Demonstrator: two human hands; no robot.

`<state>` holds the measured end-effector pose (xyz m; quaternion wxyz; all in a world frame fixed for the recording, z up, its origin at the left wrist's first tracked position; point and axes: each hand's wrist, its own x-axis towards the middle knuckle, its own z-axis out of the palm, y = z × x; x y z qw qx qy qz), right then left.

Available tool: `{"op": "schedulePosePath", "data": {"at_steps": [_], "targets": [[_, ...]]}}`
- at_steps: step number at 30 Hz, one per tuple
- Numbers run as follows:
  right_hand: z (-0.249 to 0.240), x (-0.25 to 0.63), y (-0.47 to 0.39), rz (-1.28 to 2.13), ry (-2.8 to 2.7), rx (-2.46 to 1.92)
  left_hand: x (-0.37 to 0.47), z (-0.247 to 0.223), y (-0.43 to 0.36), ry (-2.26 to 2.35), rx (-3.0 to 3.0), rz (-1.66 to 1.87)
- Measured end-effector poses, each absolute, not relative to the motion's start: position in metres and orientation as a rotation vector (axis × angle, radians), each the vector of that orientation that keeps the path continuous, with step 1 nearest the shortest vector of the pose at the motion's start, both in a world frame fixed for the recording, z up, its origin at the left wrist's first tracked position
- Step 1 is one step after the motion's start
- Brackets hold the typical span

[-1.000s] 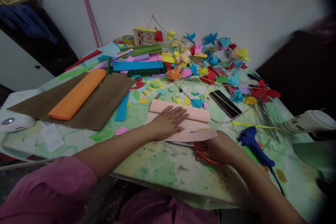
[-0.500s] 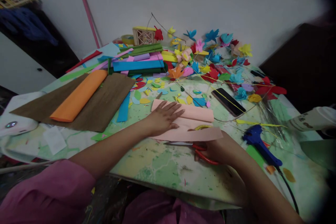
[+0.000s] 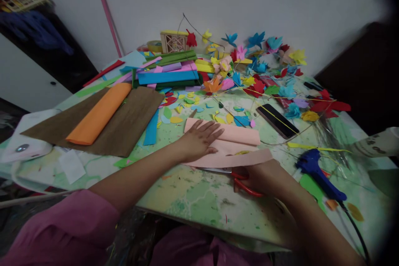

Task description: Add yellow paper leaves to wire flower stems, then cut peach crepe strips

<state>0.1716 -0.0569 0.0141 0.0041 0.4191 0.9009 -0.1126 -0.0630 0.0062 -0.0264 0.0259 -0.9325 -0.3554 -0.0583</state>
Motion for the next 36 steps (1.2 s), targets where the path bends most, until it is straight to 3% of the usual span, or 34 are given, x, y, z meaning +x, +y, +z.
{"op": "schedulePosePath", "data": {"at_steps": [36], "targets": [[0.025,0.137,-0.051,-0.383,2.87,1.225,-0.063,-0.025,0.006,-1.117,-2.906,-0.197]]}}
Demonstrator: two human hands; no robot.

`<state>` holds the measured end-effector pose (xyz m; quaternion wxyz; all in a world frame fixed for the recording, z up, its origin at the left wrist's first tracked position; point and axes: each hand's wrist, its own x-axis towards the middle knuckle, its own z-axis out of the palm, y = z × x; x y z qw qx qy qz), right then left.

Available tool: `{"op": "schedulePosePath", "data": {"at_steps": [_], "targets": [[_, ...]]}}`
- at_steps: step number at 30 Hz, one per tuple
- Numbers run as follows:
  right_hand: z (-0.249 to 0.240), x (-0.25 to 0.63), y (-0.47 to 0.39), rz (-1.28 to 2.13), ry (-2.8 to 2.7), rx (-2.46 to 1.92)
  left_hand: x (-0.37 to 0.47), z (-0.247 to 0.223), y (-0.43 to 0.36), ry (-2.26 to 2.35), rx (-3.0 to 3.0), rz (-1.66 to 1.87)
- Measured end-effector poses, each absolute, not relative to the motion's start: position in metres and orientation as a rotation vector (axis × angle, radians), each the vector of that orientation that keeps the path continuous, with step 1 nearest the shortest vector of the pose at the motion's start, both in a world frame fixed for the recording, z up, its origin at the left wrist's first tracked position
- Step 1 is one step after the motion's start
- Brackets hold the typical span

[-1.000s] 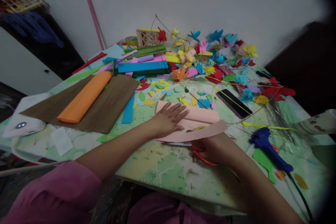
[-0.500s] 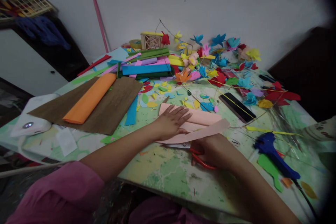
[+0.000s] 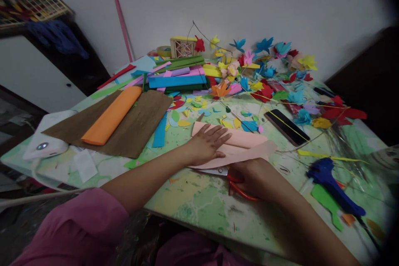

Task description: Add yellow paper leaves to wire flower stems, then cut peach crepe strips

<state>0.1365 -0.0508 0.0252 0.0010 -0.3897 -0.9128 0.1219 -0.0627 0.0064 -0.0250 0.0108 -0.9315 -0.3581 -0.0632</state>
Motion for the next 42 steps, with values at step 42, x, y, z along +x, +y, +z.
{"op": "schedulePosePath", "data": {"at_steps": [42], "targets": [[0.011,0.112,-0.055,0.363,-2.914,-1.265,-0.064,-0.019,0.004,-1.104,-2.903,-0.164]]}}
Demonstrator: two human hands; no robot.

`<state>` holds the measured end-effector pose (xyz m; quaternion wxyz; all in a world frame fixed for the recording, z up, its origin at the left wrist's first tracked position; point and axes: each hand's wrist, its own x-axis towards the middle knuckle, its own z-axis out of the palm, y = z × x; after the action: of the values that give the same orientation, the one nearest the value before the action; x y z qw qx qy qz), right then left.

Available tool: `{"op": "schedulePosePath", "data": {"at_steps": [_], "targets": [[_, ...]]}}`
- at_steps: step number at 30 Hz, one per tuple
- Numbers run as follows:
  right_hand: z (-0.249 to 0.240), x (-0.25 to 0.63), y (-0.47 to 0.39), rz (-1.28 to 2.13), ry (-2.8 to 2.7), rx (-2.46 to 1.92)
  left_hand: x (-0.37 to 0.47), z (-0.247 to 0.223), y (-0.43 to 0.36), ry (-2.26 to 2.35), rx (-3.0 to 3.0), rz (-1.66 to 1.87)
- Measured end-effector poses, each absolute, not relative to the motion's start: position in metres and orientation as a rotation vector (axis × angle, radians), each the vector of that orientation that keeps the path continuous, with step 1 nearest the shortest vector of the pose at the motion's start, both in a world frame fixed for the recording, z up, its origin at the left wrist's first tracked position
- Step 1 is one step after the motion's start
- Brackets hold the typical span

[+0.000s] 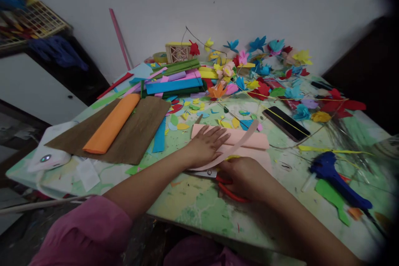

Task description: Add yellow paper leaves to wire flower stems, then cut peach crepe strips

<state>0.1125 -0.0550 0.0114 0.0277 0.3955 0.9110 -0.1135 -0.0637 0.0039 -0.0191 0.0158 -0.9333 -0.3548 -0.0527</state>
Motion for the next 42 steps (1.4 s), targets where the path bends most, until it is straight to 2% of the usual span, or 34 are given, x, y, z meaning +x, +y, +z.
{"op": "schedulePosePath", "data": {"at_steps": [6,12,15,18,20,22,25,28,32,36,42], "targets": [[0.017,0.108,-0.056,-0.442,2.873,1.16,-0.065,-0.019,0.005,-1.093,-2.925,-0.202],[0.043,0.131,-0.059,-0.643,2.887,1.102,-0.064,-0.018,0.006,-1.103,-2.969,-0.26],[0.05,0.156,-0.056,-0.747,2.913,1.323,-0.064,-0.016,0.008,-1.121,-3.019,-0.35],[0.04,0.179,-0.047,-0.792,2.885,1.789,-0.064,-0.009,0.006,-1.16,-3.077,-0.515],[0.03,0.191,-0.041,-0.715,2.799,2.155,-0.063,-0.001,0.002,-1.187,-3.102,-0.599],[0.023,0.199,-0.037,-0.496,2.608,2.491,-0.061,0.008,-0.004,-1.175,-3.131,-0.595],[0.02,0.209,-0.034,-0.124,2.275,2.755,-0.055,0.016,-0.014,-1.063,-3.209,-0.458],[0.019,0.219,-0.031,0.039,2.125,2.832,-0.048,0.016,-0.021,-1.032,-3.247,-0.35],[0.012,0.232,-0.027,0.056,2.056,2.856,-0.048,0.011,-0.02,-1.164,-3.233,-0.361],[0.005,0.236,-0.024,0.041,2.057,2.801,-0.063,0.014,-0.003,-1.422,-3.167,-0.583],[0.004,0.236,-0.024,0.073,2.147,2.632,-0.099,0.007,0.04,-2.018,-2.761,-0.895]]}}
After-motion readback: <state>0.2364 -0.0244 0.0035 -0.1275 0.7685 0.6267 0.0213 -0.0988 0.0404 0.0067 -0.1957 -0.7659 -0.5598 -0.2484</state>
